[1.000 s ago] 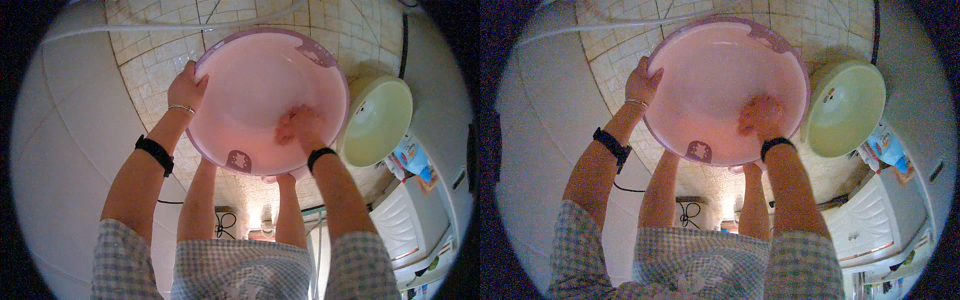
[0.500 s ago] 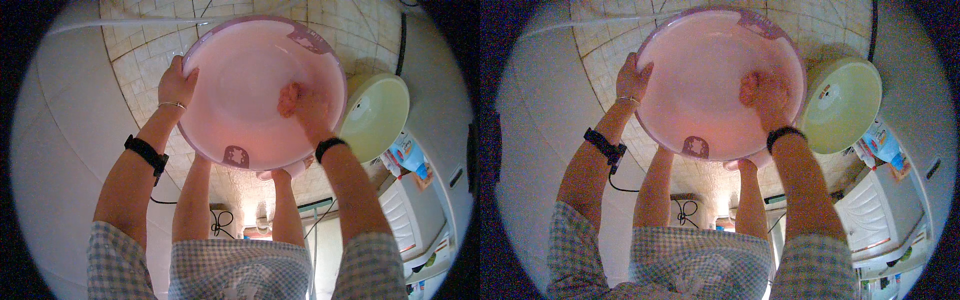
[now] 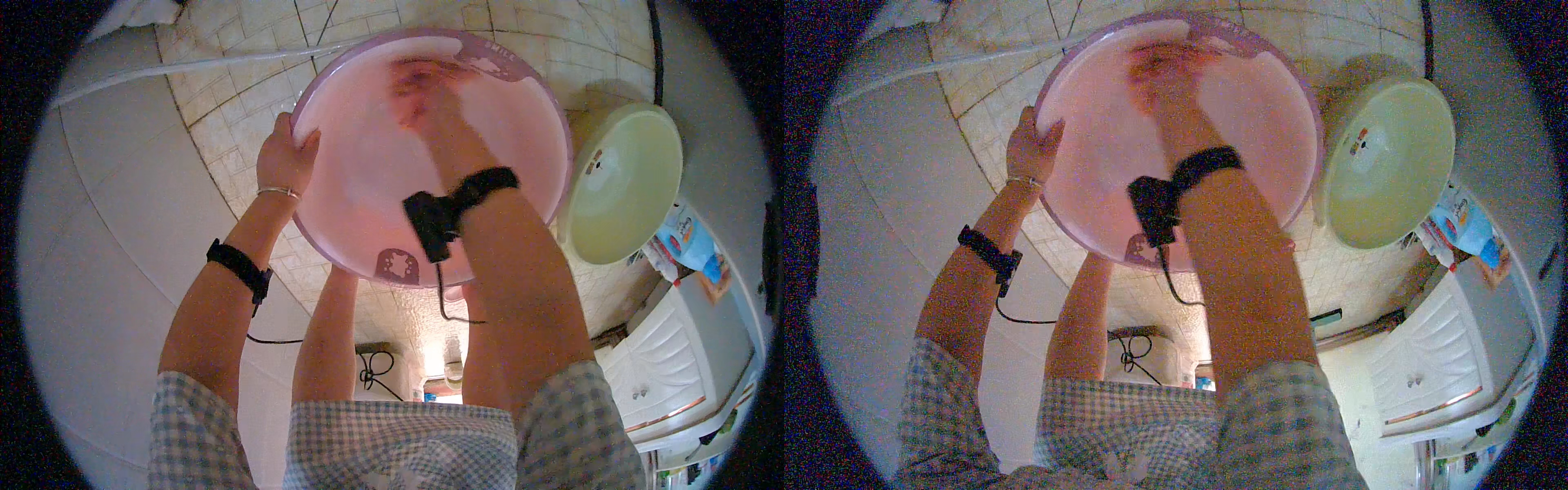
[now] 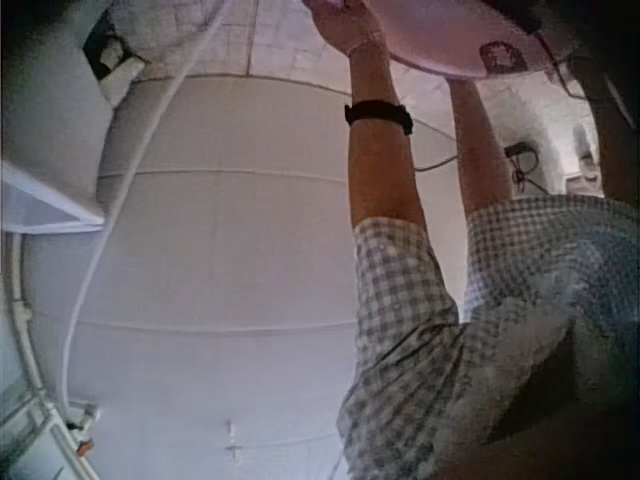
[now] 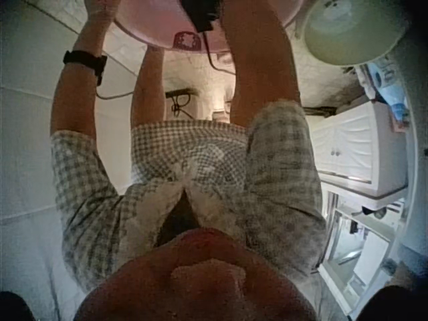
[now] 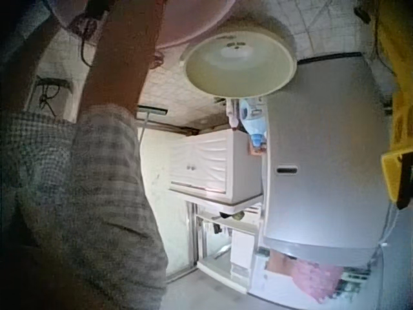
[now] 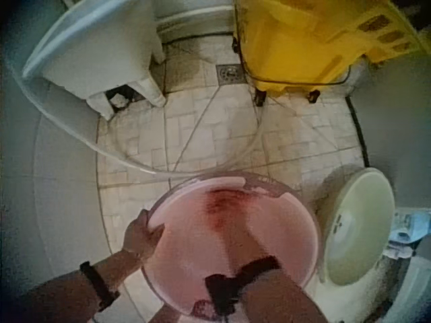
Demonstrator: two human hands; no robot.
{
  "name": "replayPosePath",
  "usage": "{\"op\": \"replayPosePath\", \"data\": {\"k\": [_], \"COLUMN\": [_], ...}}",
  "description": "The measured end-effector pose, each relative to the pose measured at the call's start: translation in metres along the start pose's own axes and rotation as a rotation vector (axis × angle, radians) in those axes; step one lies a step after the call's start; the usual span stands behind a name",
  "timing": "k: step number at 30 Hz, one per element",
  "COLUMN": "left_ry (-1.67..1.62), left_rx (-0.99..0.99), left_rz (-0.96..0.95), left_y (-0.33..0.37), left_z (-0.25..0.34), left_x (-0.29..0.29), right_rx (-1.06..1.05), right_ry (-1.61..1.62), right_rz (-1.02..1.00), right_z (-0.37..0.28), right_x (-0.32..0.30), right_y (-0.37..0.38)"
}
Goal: The person empties water from a small basin into a drain, fills a pink basin with water from a hose, and then uses a cloth to wipe the interior and exterior of both basins.
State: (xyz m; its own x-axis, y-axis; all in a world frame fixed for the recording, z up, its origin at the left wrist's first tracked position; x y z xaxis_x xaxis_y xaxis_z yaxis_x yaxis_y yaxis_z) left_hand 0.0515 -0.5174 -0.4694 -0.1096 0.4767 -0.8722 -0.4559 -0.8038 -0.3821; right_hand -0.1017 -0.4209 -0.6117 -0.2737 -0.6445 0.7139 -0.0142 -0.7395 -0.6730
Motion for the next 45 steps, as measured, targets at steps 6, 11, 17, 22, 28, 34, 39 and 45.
{"op": "replayPosePath", "data": {"k": [6, 11, 17, 22, 28, 34, 39, 45], "left_ry": [0.031, -0.01, -0.047, -0.05, -0.105, -0.036, -0.069, 0.204], "left_rx": [-0.085, 0.006, -0.029, -0.097, -0.155, -0.279, -0.371, -0.216], "left_rz": [-0.124, -0.132, -0.067, -0.038, 0.001, -0.033, -0.113, 0.084], "left_y": [-0.001, 0.003, -0.006, -0.008, -0.015, -0.016, -0.015, -0.024], "left_z": [-0.007, -0.002, -0.01, -0.005, -0.019, -0.015, -0.019, -0.002], "left_x": [0.008, 0.01, -0.001, -0.001, -0.005, -0.003, -0.008, -0.042], "right_rx": [-0.144, -0.264, -0.33, -0.066, 0.272, 0.595, 0.085, -0.355], "right_ry": [-0.137, -0.131, -0.919, -1.992, -2.255, -2.628, -2.075, -1.054], "right_rz": [-0.216, -0.178, 0.313, 0.103, -0.037, 0.238, 0.477, 0.804], "right_z": [-0.062, -0.075, -0.043, 0.059, 0.107, 0.022, -0.073, -0.156], "right_x": [-0.056, -0.073, -0.007, 0.048, 0.024, 0.008, 0.029, -0.014], "right_y": [-0.122, -0.094, -0.018, -0.059, -0.148, -0.224, -0.327, -0.452]}}
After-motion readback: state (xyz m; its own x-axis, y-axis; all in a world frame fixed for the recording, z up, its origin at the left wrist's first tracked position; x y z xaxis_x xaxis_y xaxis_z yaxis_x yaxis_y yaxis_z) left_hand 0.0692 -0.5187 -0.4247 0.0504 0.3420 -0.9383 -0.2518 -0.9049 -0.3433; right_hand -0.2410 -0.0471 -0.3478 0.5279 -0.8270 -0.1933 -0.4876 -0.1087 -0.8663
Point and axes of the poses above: each hand's wrist, its own y-axis towards the middle knuckle, its own x-axis out of the palm, z = x × y, the point moved 7 cm from there along y, towards the middle knuckle, and after that the axes turned 1 degree about -x, right-handed, at the moved point
